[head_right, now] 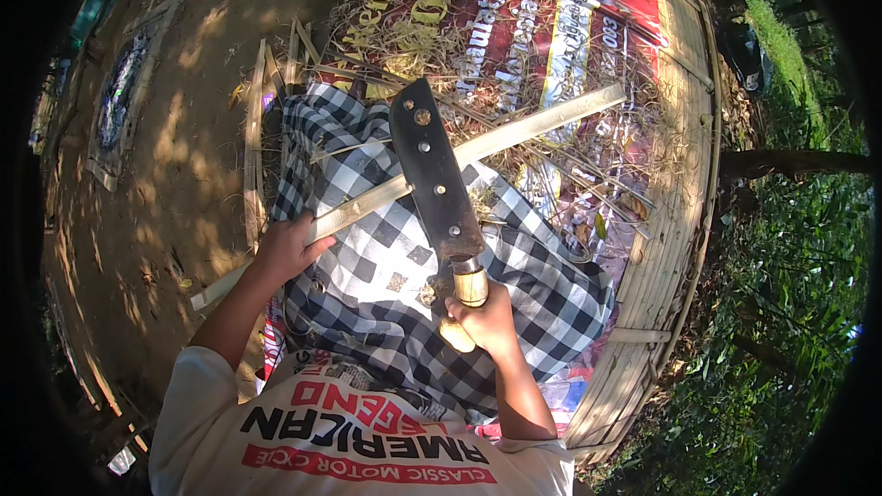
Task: The person uses a large knife to shave and shape a long piece of bamboo held against a wooden block on a covered platform.
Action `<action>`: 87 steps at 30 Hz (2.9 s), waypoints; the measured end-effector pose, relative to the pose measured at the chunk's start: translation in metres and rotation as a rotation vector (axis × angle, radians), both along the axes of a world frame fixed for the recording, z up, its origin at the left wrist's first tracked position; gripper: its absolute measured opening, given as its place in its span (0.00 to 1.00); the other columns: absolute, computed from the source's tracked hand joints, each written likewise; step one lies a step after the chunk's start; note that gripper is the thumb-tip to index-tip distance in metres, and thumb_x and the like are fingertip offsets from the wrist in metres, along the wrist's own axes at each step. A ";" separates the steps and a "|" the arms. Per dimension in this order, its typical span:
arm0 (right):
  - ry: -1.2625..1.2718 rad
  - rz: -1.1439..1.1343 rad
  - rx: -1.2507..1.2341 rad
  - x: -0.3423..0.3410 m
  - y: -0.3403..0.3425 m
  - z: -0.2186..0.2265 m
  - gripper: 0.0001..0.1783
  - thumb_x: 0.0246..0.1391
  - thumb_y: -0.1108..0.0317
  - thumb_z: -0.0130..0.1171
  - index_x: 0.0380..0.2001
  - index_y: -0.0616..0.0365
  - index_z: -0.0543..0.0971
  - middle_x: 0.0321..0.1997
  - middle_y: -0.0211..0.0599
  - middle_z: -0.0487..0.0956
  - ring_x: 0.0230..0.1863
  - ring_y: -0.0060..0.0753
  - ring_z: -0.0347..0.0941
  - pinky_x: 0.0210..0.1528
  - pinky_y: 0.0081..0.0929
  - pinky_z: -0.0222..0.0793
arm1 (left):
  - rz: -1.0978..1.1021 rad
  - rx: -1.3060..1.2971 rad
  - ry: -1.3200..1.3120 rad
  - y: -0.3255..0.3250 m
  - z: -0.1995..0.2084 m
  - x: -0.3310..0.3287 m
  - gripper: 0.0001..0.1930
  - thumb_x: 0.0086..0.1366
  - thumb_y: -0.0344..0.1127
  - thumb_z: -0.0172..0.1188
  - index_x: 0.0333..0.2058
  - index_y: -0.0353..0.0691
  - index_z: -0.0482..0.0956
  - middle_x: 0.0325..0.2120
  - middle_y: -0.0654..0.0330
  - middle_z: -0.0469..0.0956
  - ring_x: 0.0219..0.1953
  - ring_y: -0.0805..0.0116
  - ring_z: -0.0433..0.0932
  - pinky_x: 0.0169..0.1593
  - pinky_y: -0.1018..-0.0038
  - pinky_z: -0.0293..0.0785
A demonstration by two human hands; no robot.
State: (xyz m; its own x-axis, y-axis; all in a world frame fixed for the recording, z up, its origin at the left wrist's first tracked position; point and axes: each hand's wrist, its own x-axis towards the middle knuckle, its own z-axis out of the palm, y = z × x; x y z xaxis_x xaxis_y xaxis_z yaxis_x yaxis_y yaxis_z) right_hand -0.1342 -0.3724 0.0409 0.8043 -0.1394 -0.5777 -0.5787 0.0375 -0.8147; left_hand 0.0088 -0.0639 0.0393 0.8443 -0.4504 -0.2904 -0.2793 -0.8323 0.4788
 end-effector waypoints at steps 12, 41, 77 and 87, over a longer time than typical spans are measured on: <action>-0.035 -0.017 0.008 0.009 -0.015 0.008 0.04 0.44 0.79 0.62 0.22 0.65 0.76 0.20 0.33 0.77 0.22 0.23 0.74 0.27 0.25 0.71 | -0.036 -0.048 -0.129 -0.001 -0.011 0.000 0.27 0.60 0.58 0.59 0.36 0.33 0.74 0.16 0.48 0.76 0.20 0.47 0.78 0.24 0.59 0.73; 0.008 -0.185 0.171 0.000 0.015 0.005 0.06 0.42 0.80 0.62 0.26 0.68 0.76 0.22 0.38 0.79 0.23 0.27 0.77 0.27 0.26 0.74 | -0.030 0.004 -0.032 -0.002 -0.002 -0.004 0.28 0.58 0.58 0.61 0.37 0.33 0.72 0.18 0.46 0.76 0.24 0.46 0.78 0.28 0.59 0.74; -0.017 -0.089 0.138 -0.029 0.017 0.007 0.06 0.42 0.81 0.63 0.25 0.65 0.75 0.21 0.34 0.78 0.23 0.24 0.76 0.27 0.24 0.73 | -0.030 -0.106 -0.203 0.002 -0.008 -0.006 0.29 0.62 0.58 0.56 0.39 0.31 0.74 0.14 0.50 0.75 0.19 0.49 0.78 0.25 0.61 0.73; -0.137 -0.271 -0.151 0.000 -0.042 0.030 0.11 0.49 0.73 0.69 0.27 0.65 0.75 0.22 0.33 0.78 0.21 0.21 0.74 0.24 0.21 0.70 | -0.156 -0.151 0.099 0.009 0.018 0.019 0.20 0.62 0.50 0.60 0.36 0.36 0.76 0.14 0.48 0.72 0.20 0.48 0.75 0.25 0.61 0.68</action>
